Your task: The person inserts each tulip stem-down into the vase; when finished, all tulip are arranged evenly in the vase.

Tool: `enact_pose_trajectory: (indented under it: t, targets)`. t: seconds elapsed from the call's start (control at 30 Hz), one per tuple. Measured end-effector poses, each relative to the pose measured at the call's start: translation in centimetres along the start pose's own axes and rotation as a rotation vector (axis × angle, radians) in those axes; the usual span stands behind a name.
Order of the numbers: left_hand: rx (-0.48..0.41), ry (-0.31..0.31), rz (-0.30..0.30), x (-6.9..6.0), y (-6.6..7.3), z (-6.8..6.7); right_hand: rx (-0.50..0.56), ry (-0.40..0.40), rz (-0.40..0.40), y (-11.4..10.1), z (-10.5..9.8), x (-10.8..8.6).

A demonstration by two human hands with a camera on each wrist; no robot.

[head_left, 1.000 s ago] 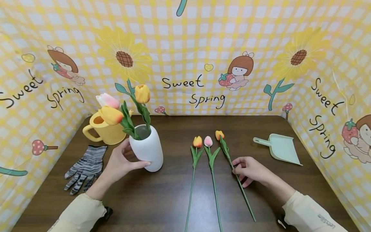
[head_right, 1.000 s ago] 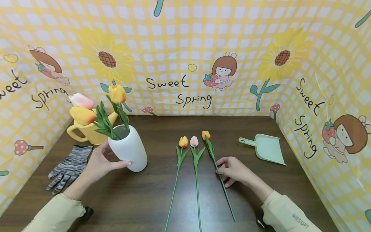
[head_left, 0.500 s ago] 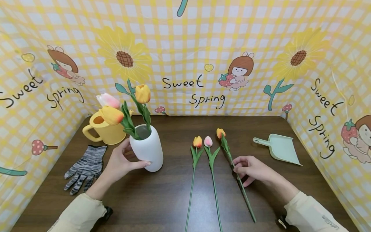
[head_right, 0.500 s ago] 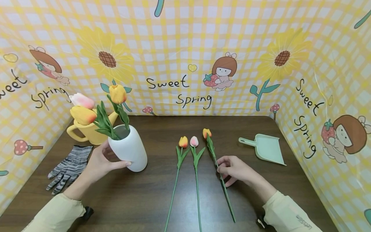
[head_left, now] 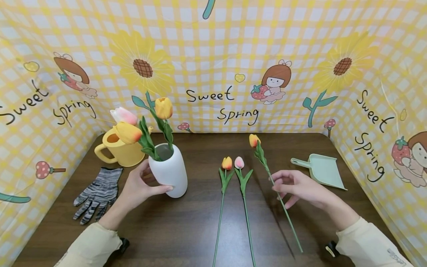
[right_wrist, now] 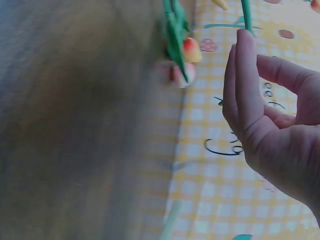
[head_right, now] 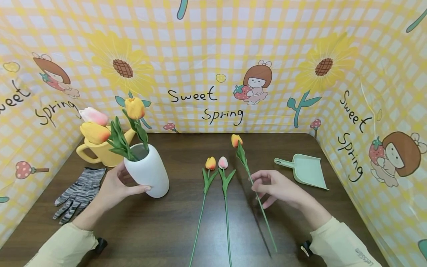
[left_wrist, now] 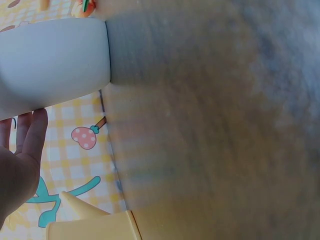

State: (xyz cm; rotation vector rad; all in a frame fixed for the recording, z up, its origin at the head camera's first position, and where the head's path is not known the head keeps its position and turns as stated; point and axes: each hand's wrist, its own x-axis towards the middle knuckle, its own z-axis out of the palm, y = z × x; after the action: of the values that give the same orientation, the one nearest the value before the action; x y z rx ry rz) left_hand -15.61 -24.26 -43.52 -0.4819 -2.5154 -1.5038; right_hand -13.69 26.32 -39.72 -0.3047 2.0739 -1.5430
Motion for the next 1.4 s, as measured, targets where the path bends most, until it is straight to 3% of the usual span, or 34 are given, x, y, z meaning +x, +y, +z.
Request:
enact_pose_trajectory:
  t: [0.37,0.77,1.07,1.4]
  targets:
    - [-0.001,-0.005,-0.014,0.0,0.1,0.0,0.048,0.114,-0.173,-3.3,-0.3,-1.8]
    - [0.0,-0.006,-0.024,0.0,0.0,0.0,0.115,0.193,-0.393,-3.7,0.0,-2.4]
    - [0.011,-0.003,-0.02,-0.1,0.0,-0.1,0.179,0.191,-0.487,-3.8,-0.1,-2.5]
    - [0.005,-0.007,-0.031,-0.1,0.1,0.0,0.274,0.256,-0.63,-5.0,0.2,-2.2]
